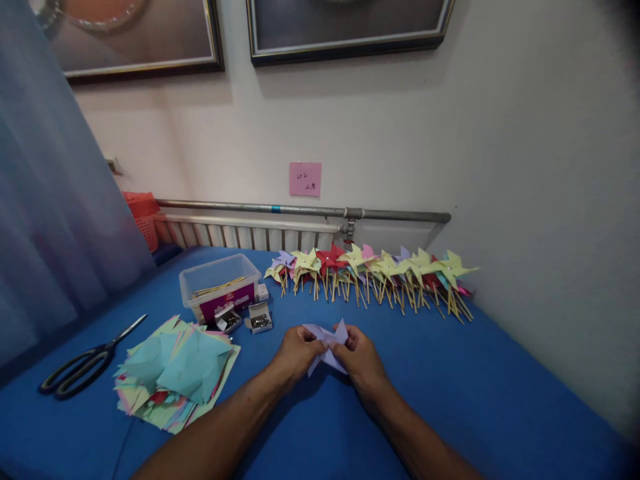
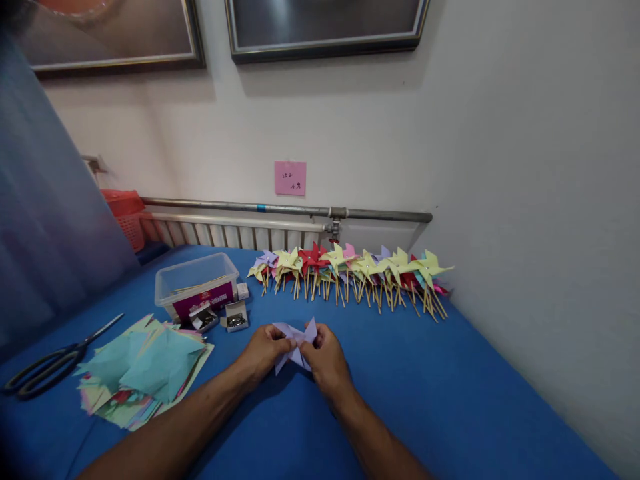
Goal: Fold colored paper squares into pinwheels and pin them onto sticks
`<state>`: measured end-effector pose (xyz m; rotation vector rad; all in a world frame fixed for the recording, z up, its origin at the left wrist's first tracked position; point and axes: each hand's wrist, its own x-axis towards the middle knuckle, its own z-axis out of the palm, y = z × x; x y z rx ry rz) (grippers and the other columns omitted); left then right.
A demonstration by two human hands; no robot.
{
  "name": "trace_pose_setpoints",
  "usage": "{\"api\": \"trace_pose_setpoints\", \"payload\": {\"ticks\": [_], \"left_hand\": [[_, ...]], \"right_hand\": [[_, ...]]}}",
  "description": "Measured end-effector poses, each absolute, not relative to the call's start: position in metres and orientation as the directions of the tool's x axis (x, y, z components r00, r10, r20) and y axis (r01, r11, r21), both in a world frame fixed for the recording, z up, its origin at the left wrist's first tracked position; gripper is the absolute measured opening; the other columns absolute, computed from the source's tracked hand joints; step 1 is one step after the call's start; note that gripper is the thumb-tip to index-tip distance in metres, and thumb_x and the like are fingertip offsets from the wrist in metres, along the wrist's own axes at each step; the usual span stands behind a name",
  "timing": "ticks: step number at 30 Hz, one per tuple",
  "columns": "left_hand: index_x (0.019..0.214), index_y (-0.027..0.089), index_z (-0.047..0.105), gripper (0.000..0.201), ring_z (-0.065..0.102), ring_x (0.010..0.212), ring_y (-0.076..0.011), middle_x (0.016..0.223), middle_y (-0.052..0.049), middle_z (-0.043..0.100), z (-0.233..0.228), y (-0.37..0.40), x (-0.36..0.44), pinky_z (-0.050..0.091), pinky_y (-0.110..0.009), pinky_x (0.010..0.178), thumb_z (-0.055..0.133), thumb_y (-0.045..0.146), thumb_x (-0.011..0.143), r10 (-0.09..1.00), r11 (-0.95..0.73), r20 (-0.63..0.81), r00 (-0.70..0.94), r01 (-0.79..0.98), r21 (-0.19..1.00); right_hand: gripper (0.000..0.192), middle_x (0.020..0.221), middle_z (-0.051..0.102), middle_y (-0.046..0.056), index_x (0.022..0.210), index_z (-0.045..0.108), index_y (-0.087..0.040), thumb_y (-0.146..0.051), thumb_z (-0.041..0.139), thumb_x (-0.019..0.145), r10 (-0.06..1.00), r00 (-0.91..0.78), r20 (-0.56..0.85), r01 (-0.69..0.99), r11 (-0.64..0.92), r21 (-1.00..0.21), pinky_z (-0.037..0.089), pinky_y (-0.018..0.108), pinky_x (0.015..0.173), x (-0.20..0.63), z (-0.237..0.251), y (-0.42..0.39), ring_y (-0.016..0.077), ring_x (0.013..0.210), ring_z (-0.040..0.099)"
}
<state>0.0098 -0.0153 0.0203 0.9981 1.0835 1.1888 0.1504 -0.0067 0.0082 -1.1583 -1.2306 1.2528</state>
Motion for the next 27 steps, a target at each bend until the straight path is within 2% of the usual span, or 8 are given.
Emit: {"api": "trace_pose_setpoints", "payload": {"ticks": [8,12,14,17,21,24,27], "left_hand": [[0.066,0.01,0.071,0.026,0.049,0.049,-0.0109,0.057,-0.003,0.064,0.016,-0.014,0.01,0.034,-0.023,0.051,0.08,0.03,0.051,0.991,0.126,-0.115,0.069,-0.188,0.974],[0.062,0.012,0.067,0.025,0.045,0.047,-0.0096,0.055,-0.001,0.06,0.017,-0.015,0.009,0.031,-0.023,0.05,0.079,0.031,0.052,0.993,0.111,-0.102,0.058,-0.181,0.977],[0.059,0.014,0.063,0.023,0.042,0.046,-0.0091,0.051,0.001,0.056,0.018,-0.012,0.004,0.03,-0.023,0.049,0.076,0.033,0.057,0.995,0.092,-0.086,0.047,-0.135,0.987],[0.061,0.015,0.063,0.021,0.043,0.047,-0.0099,0.052,0.001,0.056,0.023,-0.004,-0.013,0.03,-0.024,0.05,0.07,0.034,0.066,1.0,-0.022,0.021,-0.017,-0.019,1.0],[0.062,0.016,0.063,0.018,0.043,0.049,-0.01,0.053,0.002,0.054,0.032,0.003,-0.034,0.029,-0.023,0.051,0.07,0.032,0.066,0.981,-0.112,0.134,-0.137,0.154,0.982],[0.064,0.016,0.064,0.02,0.046,0.05,-0.0107,0.056,0.0,0.058,0.036,0.0,-0.033,0.032,-0.024,0.053,0.071,0.035,0.065,0.995,-0.036,0.042,-0.092,0.074,0.997],[0.065,0.014,0.063,0.023,0.046,0.048,-0.0093,0.055,0.0,0.058,0.034,-0.007,-0.018,0.032,-0.023,0.052,0.074,0.033,0.061,0.997,0.06,-0.057,0.043,-0.066,0.996]], "right_hand": [[0.034,0.078,0.074,0.005,0.092,0.062,-0.019,-0.027,0.069,0.06,1.0,-0.02,-0.006,-0.017,-0.006,-1.0,0.051,0.031,0.062,0.148,0.014,-0.01,0.023,0.068,0.068],[0.039,0.079,0.073,0.004,0.097,0.06,-0.019,-0.028,0.068,0.06,1.0,-0.007,-0.011,-0.042,-0.012,-0.999,0.05,0.03,0.06,0.149,0.014,-0.009,0.0221,0.067,0.067],[0.041,0.081,0.073,0.005,0.099,0.06,-0.019,-0.031,0.069,0.06,1.0,0.0,-0.01,-0.058,-0.01,-0.998,0.05,0.03,0.06,0.152,0.013,-0.007,0.0221,0.069,0.067],[0.039,0.08,0.072,0.004,0.096,0.061,-0.019,-0.032,0.069,0.06,1.0,0.014,-0.017,-0.072,-0.016,-0.997,0.05,0.03,0.061,0.156,0.009,-0.003,0.0224,0.07,0.067],[0.038,0.076,0.071,0.003,0.093,0.062,-0.02,-0.031,0.069,0.057,0.998,0.03,-0.057,-0.092,-0.054,-0.994,0.049,0.031,0.06,0.157,0.003,0.003,0.0225,0.067,0.066],[0.039,0.076,0.072,0.004,0.093,0.062,-0.02,-0.031,0.071,0.057,0.998,0.043,-0.051,-0.11,-0.046,-0.993,0.05,0.031,0.06,0.155,0.001,0.002,0.0227,0.066,0.066],[0.041,0.077,0.073,0.004,0.096,0.062,-0.019,-0.031,0.072,0.059,0.999,0.025,-0.023,-0.129,-0.02,-0.991,0.05,0.03,0.06,0.153,0.003,-0.001,0.0216,0.066,0.066]]}}
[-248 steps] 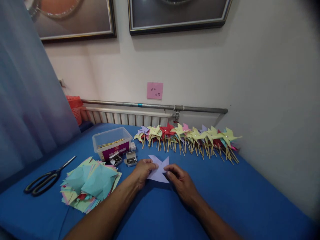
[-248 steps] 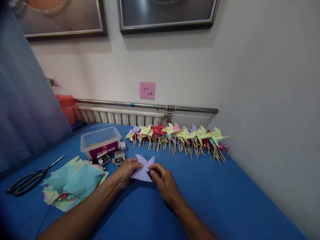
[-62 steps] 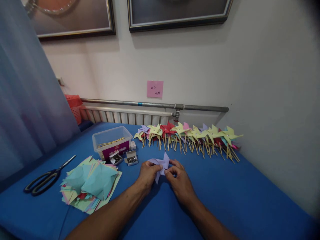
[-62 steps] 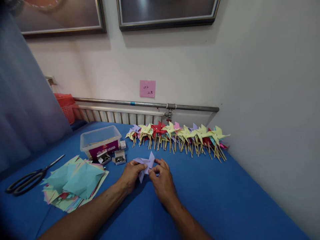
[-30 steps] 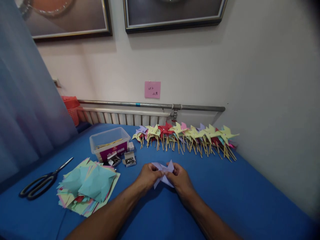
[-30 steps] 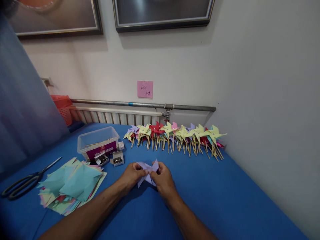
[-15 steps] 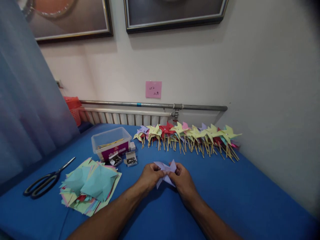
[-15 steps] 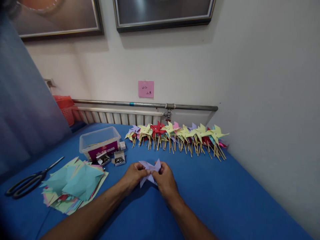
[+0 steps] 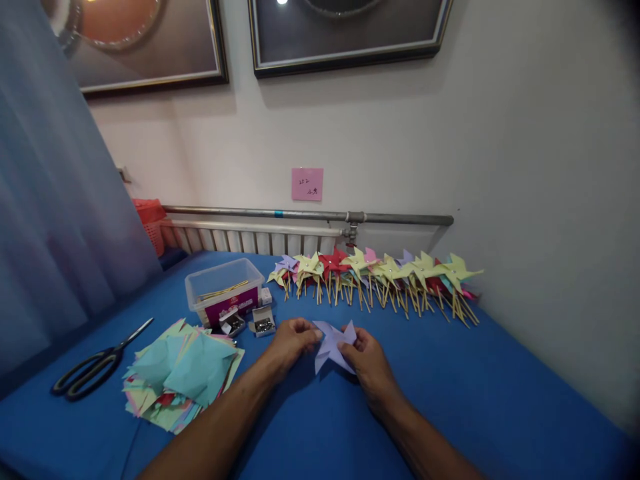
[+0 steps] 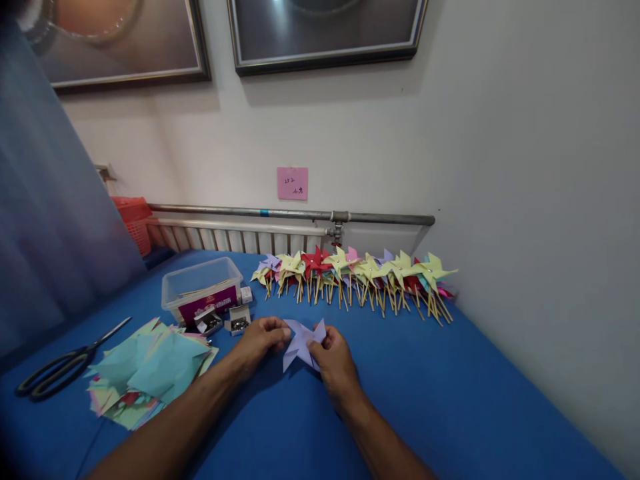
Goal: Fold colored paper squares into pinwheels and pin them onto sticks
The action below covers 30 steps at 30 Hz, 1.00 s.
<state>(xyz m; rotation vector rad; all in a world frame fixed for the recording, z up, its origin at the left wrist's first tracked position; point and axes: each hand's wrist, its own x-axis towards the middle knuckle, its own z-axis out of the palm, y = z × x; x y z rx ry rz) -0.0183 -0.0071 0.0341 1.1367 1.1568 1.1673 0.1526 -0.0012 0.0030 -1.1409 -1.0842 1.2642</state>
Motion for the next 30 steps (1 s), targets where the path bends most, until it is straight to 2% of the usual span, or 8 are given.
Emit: {"api": "trace_pose_setpoints", "payload": {"ticks": [3,6,10,17,21,25,28,30], "left_hand": [[0.067,0.012,0.065,0.024,0.048,0.05,-0.009,0.057,-0.001,0.06,0.029,-0.013,-0.005,0.035,-0.023,0.053,0.078,0.029,0.056,0.99,0.097,-0.077,0.121,-0.166,0.981],[0.068,0.011,0.066,0.025,0.054,0.054,-0.0114,0.061,-0.002,0.065,0.025,-0.014,-0.001,0.04,-0.024,0.057,0.08,0.024,0.051,0.99,0.109,-0.086,0.112,-0.222,0.969],[0.061,0.012,0.064,0.023,0.053,0.051,-0.0114,0.056,-0.001,0.063,0.025,-0.013,-0.001,0.039,-0.024,0.054,0.08,0.022,0.048,0.991,0.119,-0.101,0.09,-0.222,0.968],[0.063,0.011,0.065,0.022,0.054,0.052,-0.0113,0.057,-0.001,0.064,0.03,-0.018,0.002,0.041,-0.023,0.055,0.078,0.021,0.049,0.99,0.129,-0.112,0.084,-0.235,0.963],[0.067,0.011,0.066,0.024,0.053,0.053,-0.0112,0.06,-0.002,0.064,0.027,-0.016,0.001,0.039,-0.024,0.055,0.078,0.025,0.051,0.989,0.117,-0.094,0.114,-0.225,0.967],[0.069,0.014,0.062,0.022,0.049,0.052,-0.0103,0.058,0.0,0.059,0.028,-0.006,-0.009,0.037,-0.024,0.055,0.071,0.033,0.062,0.998,0.014,-0.02,-0.055,-0.11,0.994],[0.061,0.017,0.057,0.027,0.046,0.053,-0.0107,0.054,0.002,0.053,0.04,-0.01,-0.013,0.036,-0.025,0.055,0.061,0.038,0.076,0.966,-0.147,0.167,-0.196,0.113,0.983],[0.057,0.018,0.054,0.033,0.046,0.055,-0.0112,0.053,0.002,0.05,0.05,-0.027,-0.009,0.035,-0.025,0.056,0.059,0.04,0.082,0.934,-0.267,0.318,-0.162,0.272,0.924]], "right_hand": [[0.043,0.08,0.073,0.004,0.097,0.061,-0.018,-0.032,0.074,0.059,1.0,-0.021,-0.009,-0.137,-0.012,-0.991,0.05,0.029,0.06,0.149,0.004,-0.005,0.0209,0.067,0.066],[0.042,0.077,0.073,0.003,0.095,0.061,-0.018,-0.031,0.075,0.057,0.999,-0.051,0.005,-0.116,-0.001,-0.993,0.05,0.029,0.06,0.146,0.002,-0.005,0.0215,0.067,0.067],[0.043,0.081,0.074,0.004,0.096,0.061,-0.019,-0.031,0.077,0.058,0.998,-0.052,0.02,-0.117,0.014,-0.993,0.051,0.03,0.062,0.144,-0.002,-0.005,0.0222,0.07,0.068],[0.046,0.082,0.074,0.004,0.098,0.06,-0.019,-0.033,0.079,0.058,0.992,-0.125,-0.024,-0.19,-0.048,-0.981,0.051,0.03,0.065,0.145,0.005,-0.01,0.022,0.072,0.069],[0.046,0.08,0.072,0.002,0.101,0.059,-0.019,-0.03,0.077,0.06,0.996,-0.086,-0.029,-0.166,-0.043,-0.985,0.05,0.028,0.061,0.147,0.009,-0.012,0.0205,0.07,0.067],[0.044,0.079,0.072,0.002,0.103,0.059,-0.018,-0.028,0.072,0.061,1.0,0.011,-0.011,-0.142,-0.01,-0.99,0.05,0.027,0.06,0.151,0.009,-0.007,0.0204,0.07,0.067],[0.043,0.078,0.072,0.002,0.101,0.059,-0.018,-0.028,0.071,0.061,0.998,0.069,0.006,-0.122,0.014,-0.992,0.05,0.028,0.061,0.154,0.006,0.0,0.0207,0.069,0.067],[0.041,0.077,0.071,0.002,0.099,0.059,-0.019,-0.029,0.07,0.06,0.996,0.085,0.026,-0.104,0.034,-0.994,0.051,0.029,0.062,0.156,0.003,0.005,0.0214,0.07,0.068]]}}
